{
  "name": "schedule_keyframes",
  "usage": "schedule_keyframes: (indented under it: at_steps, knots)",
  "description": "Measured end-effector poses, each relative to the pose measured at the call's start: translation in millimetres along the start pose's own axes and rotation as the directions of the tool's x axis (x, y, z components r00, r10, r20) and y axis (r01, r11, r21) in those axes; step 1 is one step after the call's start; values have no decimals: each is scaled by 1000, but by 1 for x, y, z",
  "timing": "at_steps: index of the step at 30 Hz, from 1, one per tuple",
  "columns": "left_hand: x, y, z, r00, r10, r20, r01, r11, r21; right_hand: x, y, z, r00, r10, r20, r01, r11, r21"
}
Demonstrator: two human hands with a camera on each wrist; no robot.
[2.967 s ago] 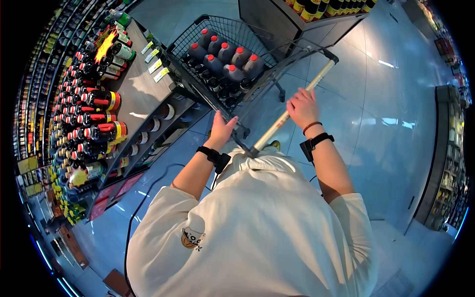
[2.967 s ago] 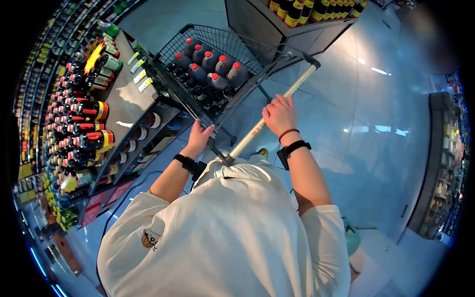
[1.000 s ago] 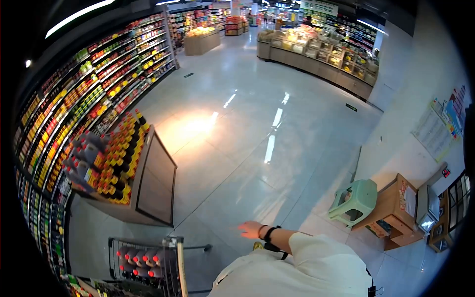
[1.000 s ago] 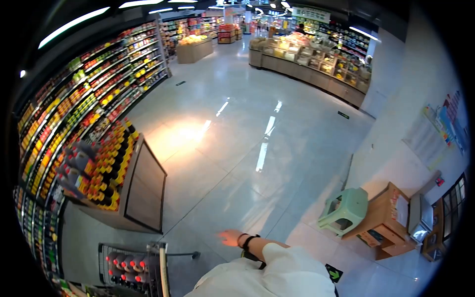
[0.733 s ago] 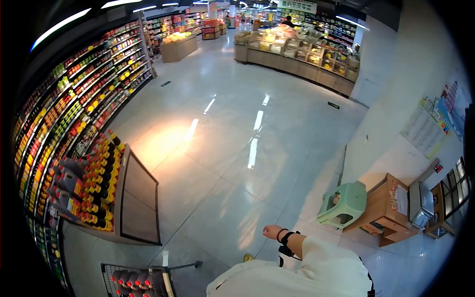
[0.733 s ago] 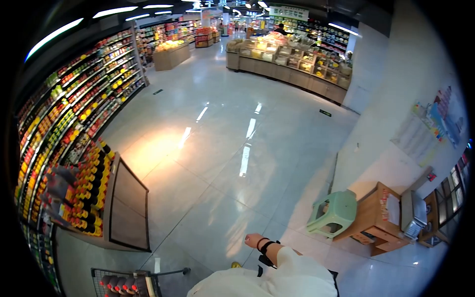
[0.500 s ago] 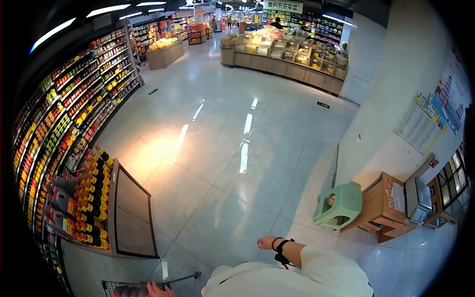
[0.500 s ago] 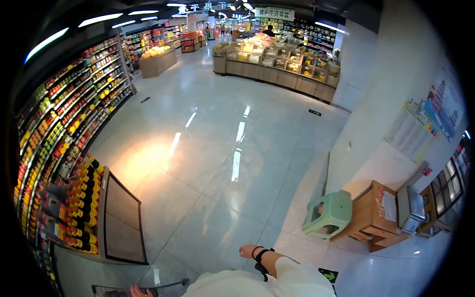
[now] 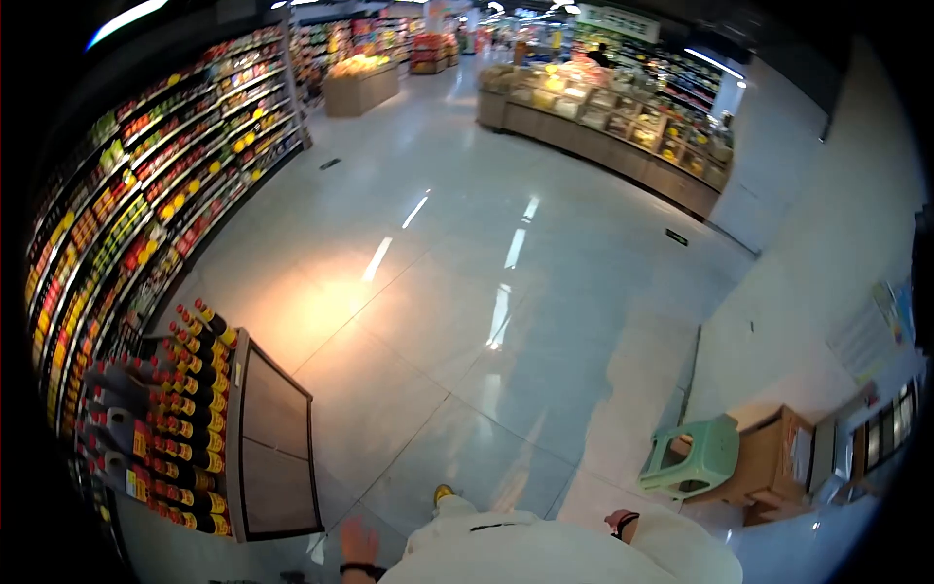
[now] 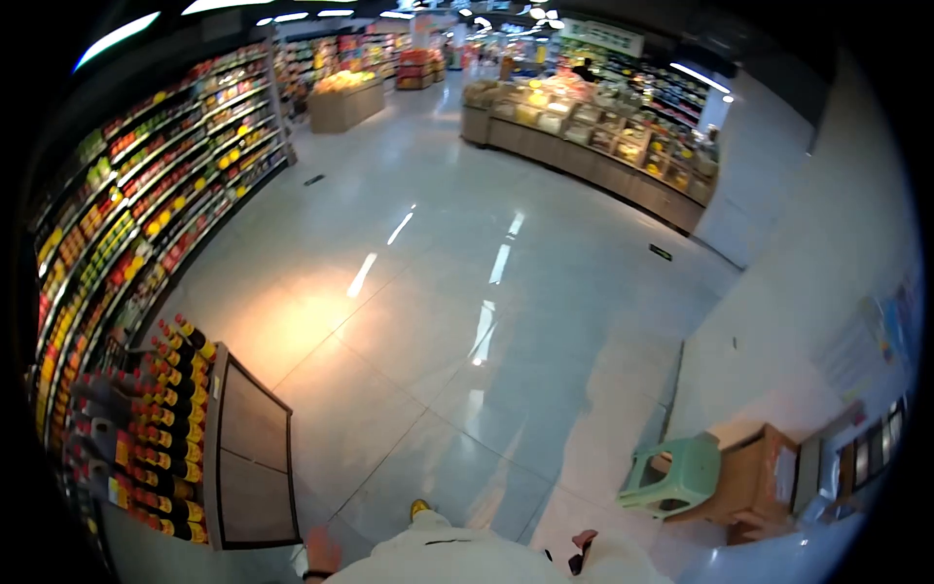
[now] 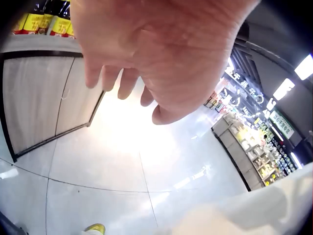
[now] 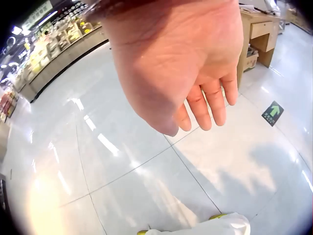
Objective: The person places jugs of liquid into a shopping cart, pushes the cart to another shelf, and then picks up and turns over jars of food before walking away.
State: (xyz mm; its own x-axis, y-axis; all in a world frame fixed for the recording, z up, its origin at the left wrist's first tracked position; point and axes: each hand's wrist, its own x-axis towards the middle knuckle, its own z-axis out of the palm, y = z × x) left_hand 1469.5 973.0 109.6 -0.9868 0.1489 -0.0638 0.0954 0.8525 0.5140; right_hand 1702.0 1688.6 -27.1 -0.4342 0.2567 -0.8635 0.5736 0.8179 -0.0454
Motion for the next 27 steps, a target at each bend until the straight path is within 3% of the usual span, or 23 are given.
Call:
schedule_keyframes:
  at_steps: [2,4,5,6,8,9,11,12,14,16,20,24,25,27]
  knots:
    - [73,-19,13,906,-226,359,242,970,0,43,1,-10,978,88,188,-145,937,317]
    - [143,-45,48,761,-205,615,207,976,69,14,-60,-48,993,113,24,-99,727,680]
    - [173,-62,74,759,-90,644,106,994,14,-24,-109,-82,991,124,-58,-26,584,811]
    - [212,-47,76,674,-95,733,4,992,124,20,-88,-67,996,9,-91,59,690,721]
    - [289,-24,84,625,-24,780,-146,978,147,-8,-127,-96,994,67,-90,18,698,716]
    - [324,-11,91,700,-40,713,-112,980,165,-12,-138,-108,994,77,-82,1,719,695]
    - [391,65,49,728,-9,685,-56,996,73,-7,-151,-124,995,82,-61,-23,762,648]
    - [419,76,54,731,-13,682,-59,995,81,0,-158,-135,995,79,-55,-27,782,623]
    - [477,96,71,820,169,548,-200,980,-4,16,-168,-162,996,77,-33,-44,813,580]
    - [522,117,82,834,174,524,-210,978,9,43,-169,-194,998,69,-15,-50,844,534]
    - [593,142,111,773,51,633,-141,986,93,124,-158,-287,1000,27,7,-27,906,422]
    - [634,166,116,694,-317,647,174,945,276,250,-125,-406,999,-40,21,32,959,283]
    - [642,169,117,690,-332,643,183,940,290,295,-116,-437,997,-76,29,67,971,231]
    - [679,155,132,471,-281,836,26,952,305,420,-95,-509,958,-285,46,271,943,194]
